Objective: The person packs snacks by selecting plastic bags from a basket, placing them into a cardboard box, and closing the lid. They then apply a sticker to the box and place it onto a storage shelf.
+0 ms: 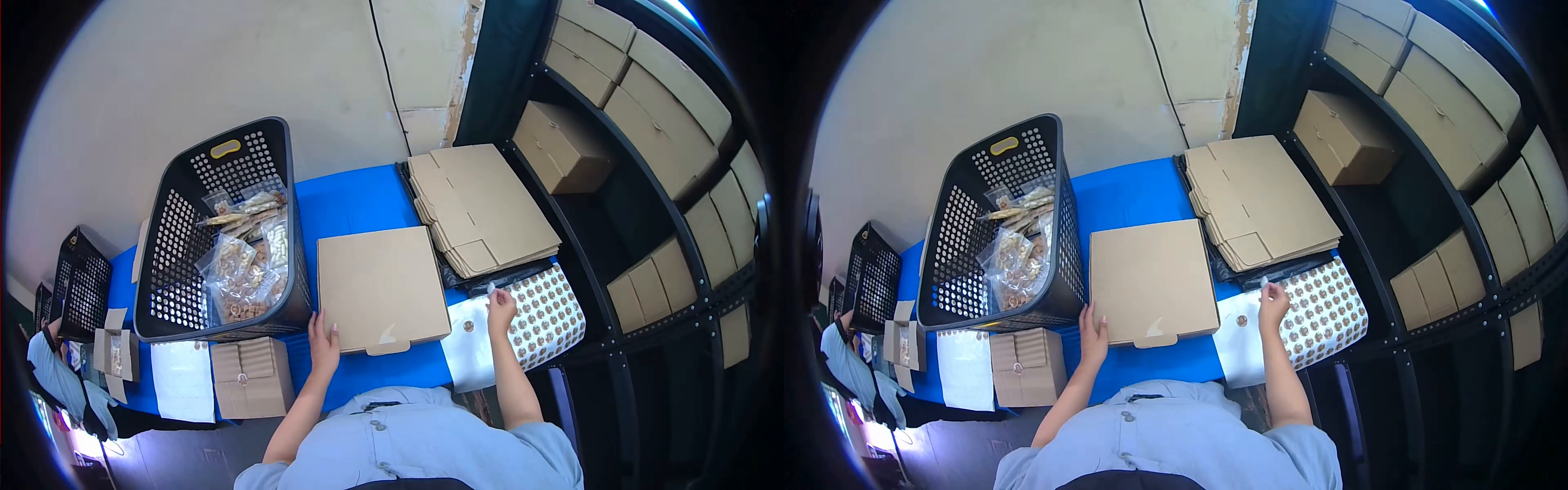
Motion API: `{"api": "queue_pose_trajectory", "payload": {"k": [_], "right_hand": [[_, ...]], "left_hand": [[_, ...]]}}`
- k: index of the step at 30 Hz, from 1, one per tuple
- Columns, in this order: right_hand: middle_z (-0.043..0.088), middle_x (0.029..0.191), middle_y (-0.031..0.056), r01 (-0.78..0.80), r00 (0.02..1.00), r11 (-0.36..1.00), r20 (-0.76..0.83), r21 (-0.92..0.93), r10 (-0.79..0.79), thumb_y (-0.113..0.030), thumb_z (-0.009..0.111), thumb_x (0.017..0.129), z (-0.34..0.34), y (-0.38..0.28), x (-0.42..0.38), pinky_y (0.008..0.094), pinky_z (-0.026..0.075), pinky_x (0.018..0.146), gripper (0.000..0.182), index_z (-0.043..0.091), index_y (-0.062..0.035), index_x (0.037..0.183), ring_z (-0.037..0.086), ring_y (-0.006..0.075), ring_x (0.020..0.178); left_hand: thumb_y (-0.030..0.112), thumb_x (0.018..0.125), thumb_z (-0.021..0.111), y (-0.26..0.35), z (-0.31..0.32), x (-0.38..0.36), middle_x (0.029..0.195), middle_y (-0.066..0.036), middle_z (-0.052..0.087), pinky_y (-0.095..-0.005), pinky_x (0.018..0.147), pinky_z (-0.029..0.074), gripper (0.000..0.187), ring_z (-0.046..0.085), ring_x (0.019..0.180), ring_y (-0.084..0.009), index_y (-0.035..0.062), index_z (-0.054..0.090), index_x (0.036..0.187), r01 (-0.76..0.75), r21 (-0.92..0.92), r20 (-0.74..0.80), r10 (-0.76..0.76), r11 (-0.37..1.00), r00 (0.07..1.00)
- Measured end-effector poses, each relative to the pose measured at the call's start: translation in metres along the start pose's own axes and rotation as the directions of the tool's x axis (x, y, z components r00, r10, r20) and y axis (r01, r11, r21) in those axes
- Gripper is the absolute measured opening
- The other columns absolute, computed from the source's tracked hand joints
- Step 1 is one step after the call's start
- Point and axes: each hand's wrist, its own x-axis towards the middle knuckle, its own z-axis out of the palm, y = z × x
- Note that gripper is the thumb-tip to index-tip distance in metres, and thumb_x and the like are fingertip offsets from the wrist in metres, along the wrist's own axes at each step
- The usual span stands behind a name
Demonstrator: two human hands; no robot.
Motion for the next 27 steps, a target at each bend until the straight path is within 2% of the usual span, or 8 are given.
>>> {"api": "queue_pose_trajectory", "payload": {"k": [2,6,8,11,13,19,21,27], "right_hand": [[0.068,0.089,0.0139,0.003,0.989,0.962,0.141,0.274,-0.043,-0.005,0.065,0.089,0.006,-0.064,-0.041,0.0295,0.059,0.063,0.014,0.064,0.007,0.095,0.069,0.0185,0.077],[0.065,0.096,0.0101,0.212,0.893,0.922,0.319,0.325,-0.318,0.004,0.066,0.084,0.02,-0.121,-0.099,0.0286,0.059,0.075,0.014,0.065,0.0038,0.099,0.067,0.018,0.089],[0.064,0.1,0.0097,0.331,0.799,0.874,0.387,0.356,-0.46,0.007,0.066,0.081,0.02,-0.154,-0.129,0.0288,0.057,0.08,0.017,0.065,0.0028,0.097,0.065,0.0187,0.094],[0.063,0.103,0.0134,0.699,0.529,0.663,0.431,0.267,-0.731,0.005,0.069,0.076,0.02,-0.174,-0.156,0.0309,0.055,0.079,0.021,0.064,-0.0003,0.095,0.066,0.0256,0.092],[0.063,0.104,0.0135,0.726,0.476,0.625,0.445,0.287,-0.758,0.004,0.07,0.075,0.02,-0.179,-0.172,0.0314,0.055,0.079,0.022,0.064,-0.0013,0.096,0.066,0.0266,0.092],[0.061,0.112,0.0135,0.451,0.688,0.835,0.473,0.316,-0.55,0.002,0.069,0.08,0.023,-0.178,-0.191,0.0324,0.052,0.085,0.019,0.064,-0.0014,0.098,0.063,0.0235,0.101],[0.06,0.116,0.013,-0.273,0.693,0.853,0.706,0.444,-0.146,-0.001,0.068,0.085,0.026,-0.167,-0.194,0.0312,0.052,0.085,0.012,0.066,-0.0008,0.096,0.061,0.0191,0.106],[0.064,0.102,0.0091,-0.069,0.794,0.882,0.561,0.467,-0.235,-0.005,0.065,0.09,0.028,-0.151,-0.173,0.0261,0.051,0.08,0.009,0.067,0.002,0.095,0.063,0.0134,0.09]], "left_hand": [[0.015,0.095,0.052,0.017,0.0,-0.009,0.145,-0.021,0.035,-0.0405,0.111,0.029,0.044,0.036,0.133,-0.0357,0.0071,0.044,0.138,-0.121,0.369,-0.118,0.175,0.922,0.977],[0.014,0.092,0.054,0.069,0.003,-0.01,0.138,-0.022,0.043,-0.0403,0.106,0.036,0.033,0.043,0.127,-0.0352,0.005,0.056,0.124,-0.347,0.31,-0.009,0.368,0.885,0.93],[0.016,0.094,0.056,0.081,0.012,-0.006,0.123,-0.018,0.057,-0.0381,0.1,0.041,0.024,0.055,0.115,-0.0287,0.0026,0.062,0.113,-0.215,-0.232,0.227,0.268,0.949,0.936],[0.018,0.095,0.059,0.104,0.019,-0.007,0.103,-0.01,0.066,-0.0319,0.092,0.046,0.021,0.062,0.099,-0.0183,0.001,0.065,0.105,0.339,-0.601,0.484,-0.008,0.724,0.875],[0.021,0.095,0.061,0.1,0.022,-0.004,0.1,-0.009,0.067,-0.0301,0.09,0.046,0.022,0.062,0.097,-0.0156,0.0015,0.066,0.103,0.335,-0.582,0.531,0.034,0.741,0.847],[0.024,0.093,0.066,0.097,0.022,-0.01,0.089,-0.005,0.069,-0.0262,0.082,0.049,0.023,0.063,0.084,-0.0117,0.0008,0.068,0.095,0.306,-0.557,0.486,0.004,0.772,0.874],[0.027,0.096,0.061,0.098,0.019,-0.014,0.088,-0.005,0.069,-0.0264,0.082,0.049,0.028,0.062,0.082,-0.0113,0.0004,0.069,0.094,0.279,-0.487,0.514,0.013,0.827,0.858],[0.032,0.102,0.047,0.099,0.014,-0.022,0.105,-0.007,0.066,-0.0279,0.086,0.047,0.037,0.059,0.091,-0.0113,0.0016,0.061,0.118,0.363,-0.553,0.559,0.011,0.75,0.829]]}}
